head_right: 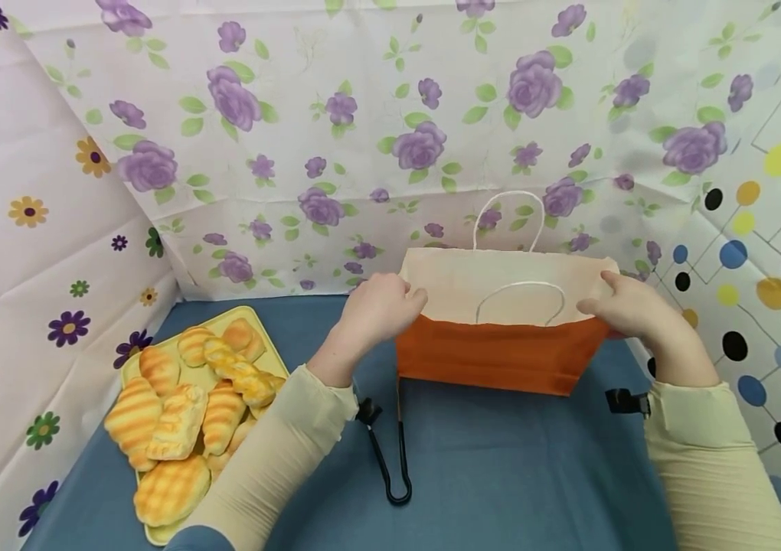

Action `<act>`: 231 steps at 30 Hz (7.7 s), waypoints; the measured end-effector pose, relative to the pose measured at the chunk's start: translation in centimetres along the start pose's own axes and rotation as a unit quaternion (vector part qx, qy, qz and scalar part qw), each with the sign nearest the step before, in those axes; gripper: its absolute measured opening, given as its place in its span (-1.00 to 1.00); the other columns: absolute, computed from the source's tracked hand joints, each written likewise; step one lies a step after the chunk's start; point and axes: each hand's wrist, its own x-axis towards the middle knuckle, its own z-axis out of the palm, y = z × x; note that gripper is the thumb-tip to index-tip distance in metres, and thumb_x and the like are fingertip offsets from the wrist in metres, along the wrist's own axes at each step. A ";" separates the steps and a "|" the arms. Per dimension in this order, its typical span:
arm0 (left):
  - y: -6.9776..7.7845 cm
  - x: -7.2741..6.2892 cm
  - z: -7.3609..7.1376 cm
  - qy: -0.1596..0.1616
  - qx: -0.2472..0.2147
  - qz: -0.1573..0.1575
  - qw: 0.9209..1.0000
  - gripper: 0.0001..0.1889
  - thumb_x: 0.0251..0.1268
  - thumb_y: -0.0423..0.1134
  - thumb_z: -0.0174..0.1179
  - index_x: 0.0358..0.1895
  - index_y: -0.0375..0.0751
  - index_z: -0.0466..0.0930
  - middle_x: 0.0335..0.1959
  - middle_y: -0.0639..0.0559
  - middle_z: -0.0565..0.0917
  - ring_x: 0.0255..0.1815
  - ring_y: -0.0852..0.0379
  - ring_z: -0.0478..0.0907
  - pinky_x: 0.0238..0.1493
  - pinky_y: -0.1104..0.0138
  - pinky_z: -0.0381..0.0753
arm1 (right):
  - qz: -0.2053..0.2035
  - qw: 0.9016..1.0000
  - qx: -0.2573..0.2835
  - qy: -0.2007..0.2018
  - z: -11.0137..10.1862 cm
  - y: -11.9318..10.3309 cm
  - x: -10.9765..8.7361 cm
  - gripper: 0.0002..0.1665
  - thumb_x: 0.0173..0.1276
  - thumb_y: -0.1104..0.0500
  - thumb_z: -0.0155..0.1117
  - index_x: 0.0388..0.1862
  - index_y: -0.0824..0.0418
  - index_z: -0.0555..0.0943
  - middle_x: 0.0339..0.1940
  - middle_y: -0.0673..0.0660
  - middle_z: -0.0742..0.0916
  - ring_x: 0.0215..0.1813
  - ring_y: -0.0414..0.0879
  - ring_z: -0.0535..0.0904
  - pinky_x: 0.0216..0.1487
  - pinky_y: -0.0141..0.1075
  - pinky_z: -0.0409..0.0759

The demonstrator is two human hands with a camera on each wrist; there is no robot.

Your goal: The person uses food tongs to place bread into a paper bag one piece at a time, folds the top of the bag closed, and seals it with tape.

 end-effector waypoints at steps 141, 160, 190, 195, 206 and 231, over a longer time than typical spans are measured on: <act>-13.5 -11.7 12.1 0.059 -0.268 -0.064 0.960 0.18 0.28 -0.13 0.30 0.79 -0.06 -0.36 0.53 -0.43 0.36 0.46 -0.31 0.42 0.31 -0.20 0.47 | -0.054 0.991 -0.116 -0.030 1.0 -1.1 0.5 0.47 0.38 -0.14 0.56 0.66 0.60 -0.26 0.61 0.72 0.02 0.54 0.67 0.08 0.41 0.52 0.16; -15.3 -13.9 7.8 -0.038 -0.452 -0.073 0.888 -0.26 0.63 0.03 0.26 0.71 -0.08 0.22 -0.41 -0.17 0.58 -0.48 0.04 0.51 -0.37 0.25 0.56 | -0.067 0.991 -0.117 -0.026 1.1 -1.3 0.3 0.49 0.33 -0.10 0.61 0.68 0.57 -0.25 0.61 0.72 0.05 0.55 0.67 0.06 0.42 0.52 0.13; -25.5 -22.7 -3.4 0.067 -0.158 -0.188 0.967 0.02 0.55 0.35 0.16 0.79 -0.08 -0.12 0.66 -0.46 0.16 0.58 -0.49 0.22 0.37 -0.34 0.34 | -0.057 0.989 -0.129 -0.034 1.8 -1.6 0.4 0.55 0.31 -0.23 0.60 0.74 0.42 -0.28 0.62 0.69 0.10 0.51 0.69 0.13 0.35 0.55 0.24; -27.3 -24.2 -4.5 0.061 -0.104 -0.223 0.967 0.03 0.59 0.29 0.16 0.77 -0.23 -0.17 0.59 -0.58 0.19 0.54 -0.62 0.15 0.36 -0.43 0.25 | -0.054 0.989 -0.136 -0.033 1.7 -1.9 0.3 0.62 0.25 -0.26 0.64 0.73 0.42 -0.30 0.60 0.71 0.11 0.50 0.68 0.14 0.34 0.54 0.27; -30.5 -26.6 -6.3 -0.074 -0.081 -0.356 0.928 0.16 0.57 0.46 -0.03 0.70 -0.39 -0.39 0.60 -0.70 -0.09 0.55 -0.72 -0.07 0.43 -0.46 0.12 | -0.069 0.987 -0.135 -0.055 2.3 -2.9 -0.1 0.57 0.25 -0.18 0.66 0.70 0.53 -0.23 0.57 0.74 0.17 0.18 0.35 0.51 -0.04 0.07 0.64; -28.7 -26.9 -5.6 -0.097 0.020 -0.323 0.941 0.12 0.53 0.40 0.11 0.67 -0.55 -0.02 0.36 -0.75 0.31 0.28 -0.69 0.39 0.10 -0.41 0.48 | -0.071 0.986 -0.144 -0.051 2.9 -3.5 -0.3 0.53 0.30 -0.18 0.63 0.71 0.51 -0.23 0.50 0.74 0.30 -0.12 0.08 0.64 -0.15 -0.03 0.63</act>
